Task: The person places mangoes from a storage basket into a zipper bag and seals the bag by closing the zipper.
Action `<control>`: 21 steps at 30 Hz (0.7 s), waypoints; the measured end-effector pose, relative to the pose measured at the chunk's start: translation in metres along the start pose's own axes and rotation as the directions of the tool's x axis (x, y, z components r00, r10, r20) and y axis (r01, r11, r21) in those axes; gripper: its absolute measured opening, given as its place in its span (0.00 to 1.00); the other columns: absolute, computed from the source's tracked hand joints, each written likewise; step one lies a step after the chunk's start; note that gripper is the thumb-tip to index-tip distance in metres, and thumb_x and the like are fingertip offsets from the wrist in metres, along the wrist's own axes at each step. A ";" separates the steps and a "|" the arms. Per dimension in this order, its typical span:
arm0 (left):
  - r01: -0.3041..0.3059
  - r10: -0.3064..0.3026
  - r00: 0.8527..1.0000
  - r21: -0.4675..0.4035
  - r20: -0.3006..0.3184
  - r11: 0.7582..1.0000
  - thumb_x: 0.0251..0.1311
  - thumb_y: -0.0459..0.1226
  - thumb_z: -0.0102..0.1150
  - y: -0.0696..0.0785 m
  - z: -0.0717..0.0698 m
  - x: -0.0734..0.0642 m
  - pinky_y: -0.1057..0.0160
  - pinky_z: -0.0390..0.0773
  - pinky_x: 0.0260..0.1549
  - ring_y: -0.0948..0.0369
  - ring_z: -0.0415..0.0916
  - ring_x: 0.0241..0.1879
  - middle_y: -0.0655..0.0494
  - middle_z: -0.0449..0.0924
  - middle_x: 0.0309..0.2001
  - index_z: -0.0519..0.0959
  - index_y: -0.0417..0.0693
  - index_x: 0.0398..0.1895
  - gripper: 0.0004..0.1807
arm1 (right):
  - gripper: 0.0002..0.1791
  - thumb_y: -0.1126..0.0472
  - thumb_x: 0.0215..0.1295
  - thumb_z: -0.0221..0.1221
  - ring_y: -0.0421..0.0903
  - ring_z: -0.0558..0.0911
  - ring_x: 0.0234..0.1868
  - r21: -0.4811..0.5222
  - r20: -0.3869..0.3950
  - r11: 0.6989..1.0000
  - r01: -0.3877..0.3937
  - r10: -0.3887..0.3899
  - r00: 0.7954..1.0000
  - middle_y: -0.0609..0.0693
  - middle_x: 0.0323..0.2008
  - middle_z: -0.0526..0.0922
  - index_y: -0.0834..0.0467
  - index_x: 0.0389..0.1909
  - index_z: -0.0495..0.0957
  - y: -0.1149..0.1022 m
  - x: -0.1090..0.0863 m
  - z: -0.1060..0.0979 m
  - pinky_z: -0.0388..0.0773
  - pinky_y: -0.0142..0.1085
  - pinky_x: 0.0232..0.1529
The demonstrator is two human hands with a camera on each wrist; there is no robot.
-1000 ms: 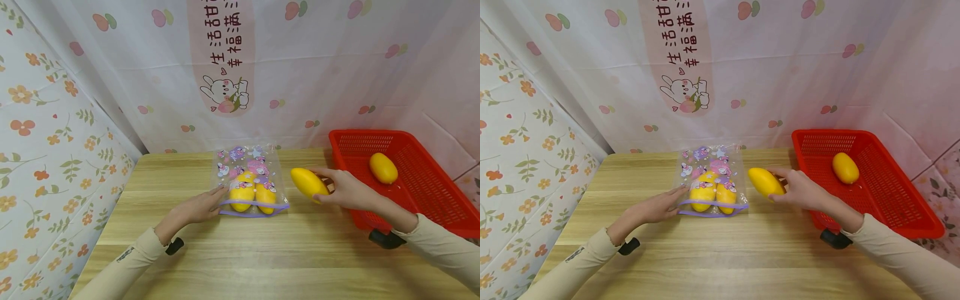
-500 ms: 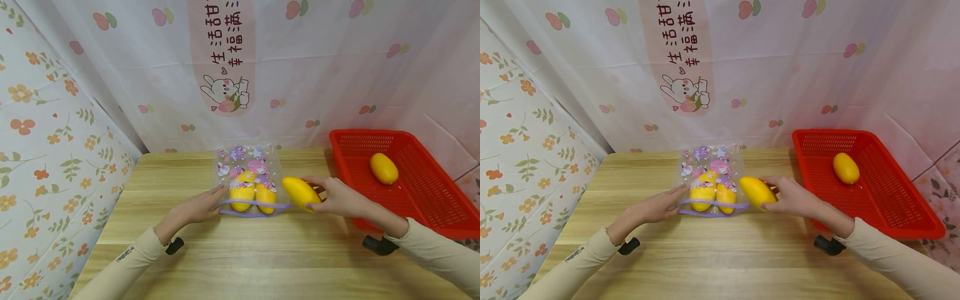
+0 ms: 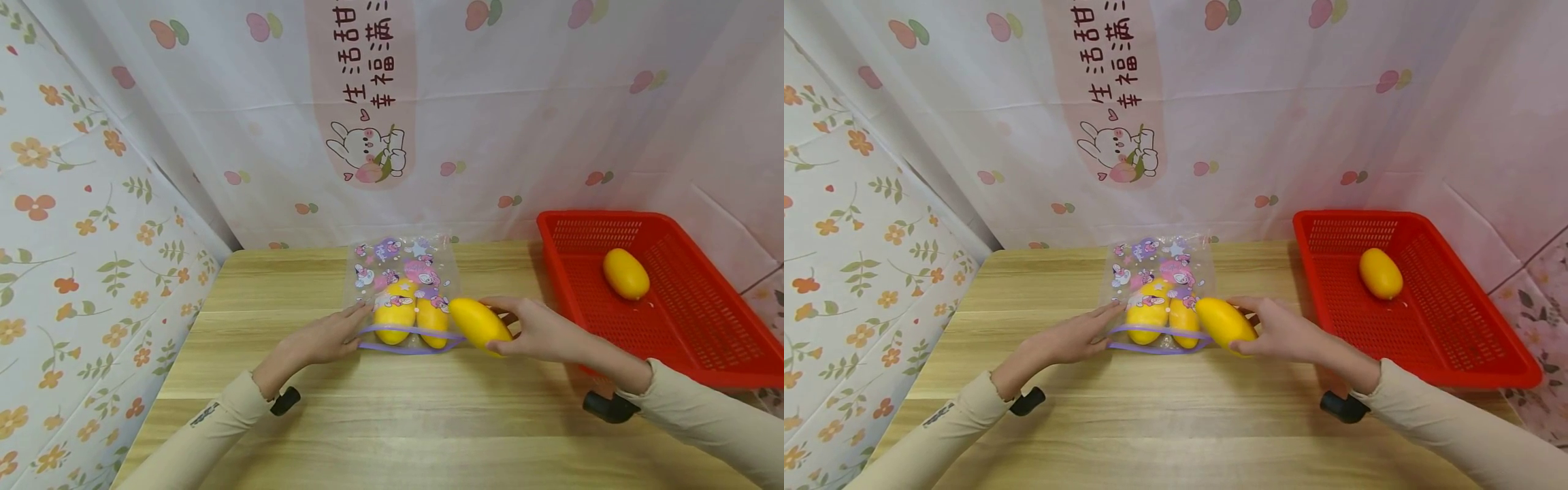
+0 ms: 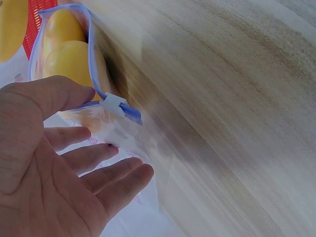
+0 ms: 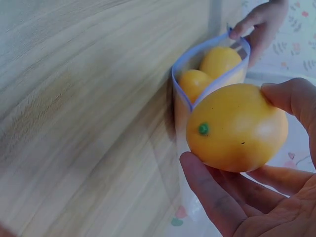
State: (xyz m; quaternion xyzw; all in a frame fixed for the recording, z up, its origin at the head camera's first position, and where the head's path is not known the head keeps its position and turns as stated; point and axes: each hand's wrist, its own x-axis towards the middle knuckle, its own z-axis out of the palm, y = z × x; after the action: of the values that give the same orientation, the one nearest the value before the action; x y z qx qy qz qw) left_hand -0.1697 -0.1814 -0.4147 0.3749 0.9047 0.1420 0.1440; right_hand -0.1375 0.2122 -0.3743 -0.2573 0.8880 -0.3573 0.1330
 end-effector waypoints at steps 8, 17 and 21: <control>0.003 -0.003 1.000 -0.005 0.000 1.000 0.73 0.34 0.56 0.001 0.000 0.001 0.46 0.64 0.67 0.43 0.55 0.74 0.33 0.52 0.76 0.53 0.31 0.78 0.37 | 0.39 0.55 0.58 0.75 0.53 0.81 0.50 0.006 -0.007 1.000 0.008 -0.008 1.000 0.52 0.56 0.80 0.62 0.68 0.72 -0.002 0.003 0.009 0.85 0.33 0.39; -0.003 0.003 1.000 -0.005 -0.006 1.000 0.73 0.33 0.55 0.001 0.000 0.001 0.46 0.64 0.67 0.43 0.54 0.74 0.33 0.52 0.76 0.53 0.31 0.78 0.36 | 0.38 0.54 0.58 0.74 0.54 0.81 0.50 0.031 0.019 0.999 0.025 -0.025 1.000 0.55 0.57 0.80 0.64 0.67 0.72 -0.006 0.005 0.015 0.85 0.34 0.38; -0.007 0.007 1.000 -0.004 -0.012 1.000 0.73 0.33 0.55 0.002 0.000 0.000 0.46 0.64 0.67 0.43 0.55 0.74 0.33 0.52 0.76 0.53 0.31 0.78 0.36 | 0.39 0.53 0.59 0.74 0.55 0.81 0.51 0.050 0.035 0.999 0.016 -0.018 0.999 0.56 0.58 0.79 0.64 0.67 0.72 -0.007 0.005 0.017 0.85 0.35 0.39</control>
State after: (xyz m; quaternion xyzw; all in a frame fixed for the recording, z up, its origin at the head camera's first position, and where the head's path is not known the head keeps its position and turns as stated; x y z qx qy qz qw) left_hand -0.1688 -0.1803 -0.4140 0.3771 0.9039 0.1467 0.1389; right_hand -0.1312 0.1953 -0.3818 -0.2676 0.8742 -0.3757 0.1518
